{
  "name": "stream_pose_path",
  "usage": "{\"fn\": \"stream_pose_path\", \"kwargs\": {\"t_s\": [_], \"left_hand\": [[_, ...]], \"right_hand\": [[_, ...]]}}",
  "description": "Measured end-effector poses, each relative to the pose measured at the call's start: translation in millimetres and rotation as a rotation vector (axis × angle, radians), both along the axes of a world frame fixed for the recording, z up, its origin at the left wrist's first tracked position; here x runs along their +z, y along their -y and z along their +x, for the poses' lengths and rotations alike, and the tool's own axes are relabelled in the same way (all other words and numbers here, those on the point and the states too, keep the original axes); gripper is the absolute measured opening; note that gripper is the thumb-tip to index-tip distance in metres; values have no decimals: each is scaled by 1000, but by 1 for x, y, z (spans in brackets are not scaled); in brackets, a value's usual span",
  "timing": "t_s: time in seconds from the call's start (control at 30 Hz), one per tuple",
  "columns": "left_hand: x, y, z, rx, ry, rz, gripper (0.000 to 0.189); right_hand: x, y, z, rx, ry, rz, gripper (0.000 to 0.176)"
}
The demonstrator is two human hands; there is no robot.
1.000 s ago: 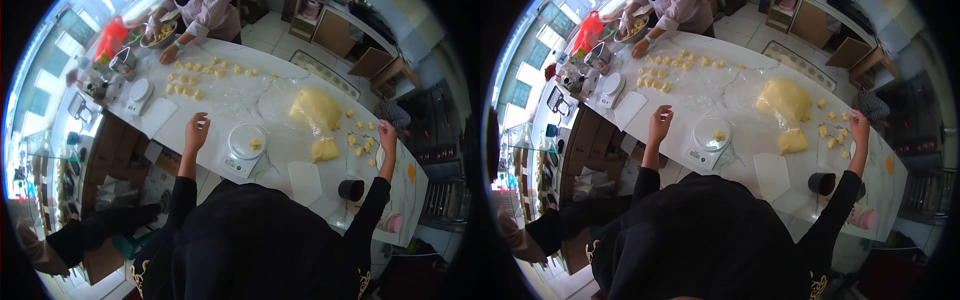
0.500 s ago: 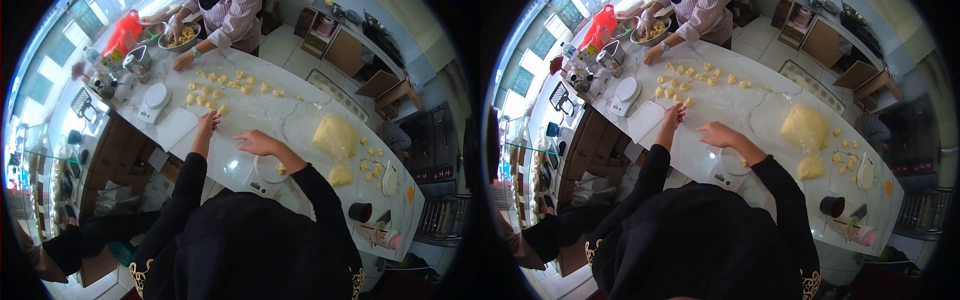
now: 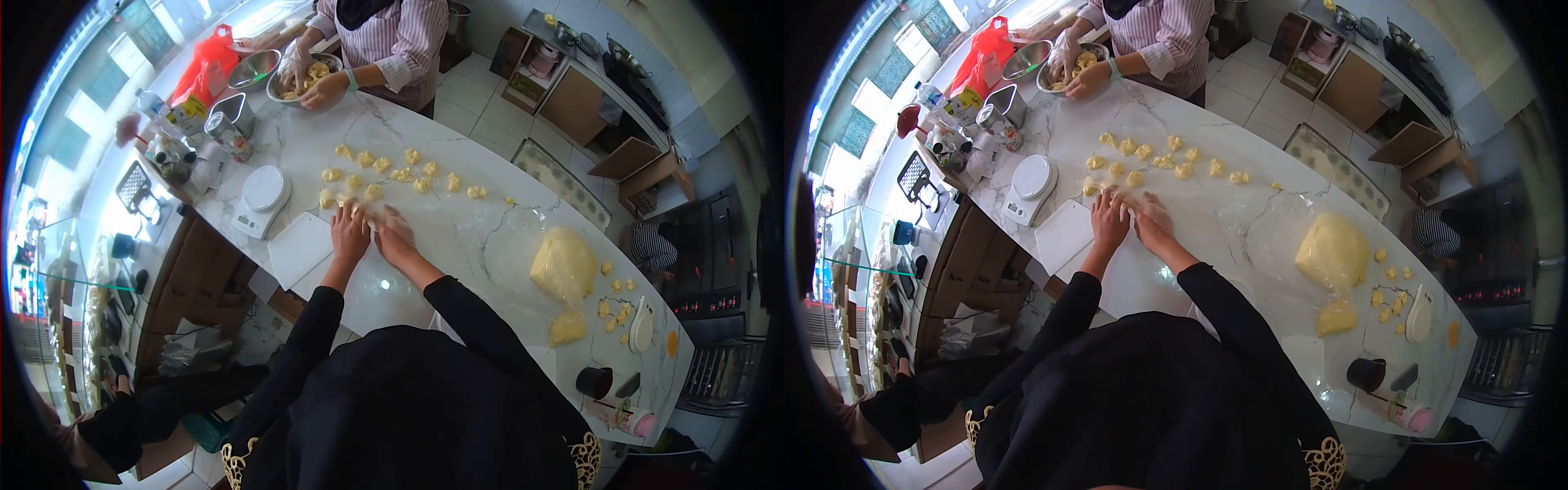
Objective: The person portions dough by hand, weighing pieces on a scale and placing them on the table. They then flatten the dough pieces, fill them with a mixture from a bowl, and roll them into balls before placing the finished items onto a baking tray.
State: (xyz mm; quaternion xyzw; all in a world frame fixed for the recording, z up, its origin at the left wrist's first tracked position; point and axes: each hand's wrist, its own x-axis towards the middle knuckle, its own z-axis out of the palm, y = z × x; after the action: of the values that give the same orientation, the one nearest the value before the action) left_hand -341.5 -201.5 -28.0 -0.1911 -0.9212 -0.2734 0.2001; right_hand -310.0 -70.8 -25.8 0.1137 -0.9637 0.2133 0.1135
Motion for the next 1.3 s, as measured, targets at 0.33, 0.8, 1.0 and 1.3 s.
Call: {"fn": "stream_pose_path", "kwargs": {"t_s": [0.33, 0.8, 1.0, 1.3], "left_hand": [[-2, 5, -12, -112, 76, -89, 23], [-2, -3, 7, -13, 247, 16, 20], [5, 6, -17, 128, 198, 280, 28], [-3, 2, -35, 252, 259, -52, 36]], "right_hand": [[1, -16, 14, -57, 175, -423, 25], [-9, -23, -1, -182, 306, -420, 23], [-24, -7, -46, -210, -33, -104, 29], [0, 1, -72, -30, 78, -64, 34]]}}
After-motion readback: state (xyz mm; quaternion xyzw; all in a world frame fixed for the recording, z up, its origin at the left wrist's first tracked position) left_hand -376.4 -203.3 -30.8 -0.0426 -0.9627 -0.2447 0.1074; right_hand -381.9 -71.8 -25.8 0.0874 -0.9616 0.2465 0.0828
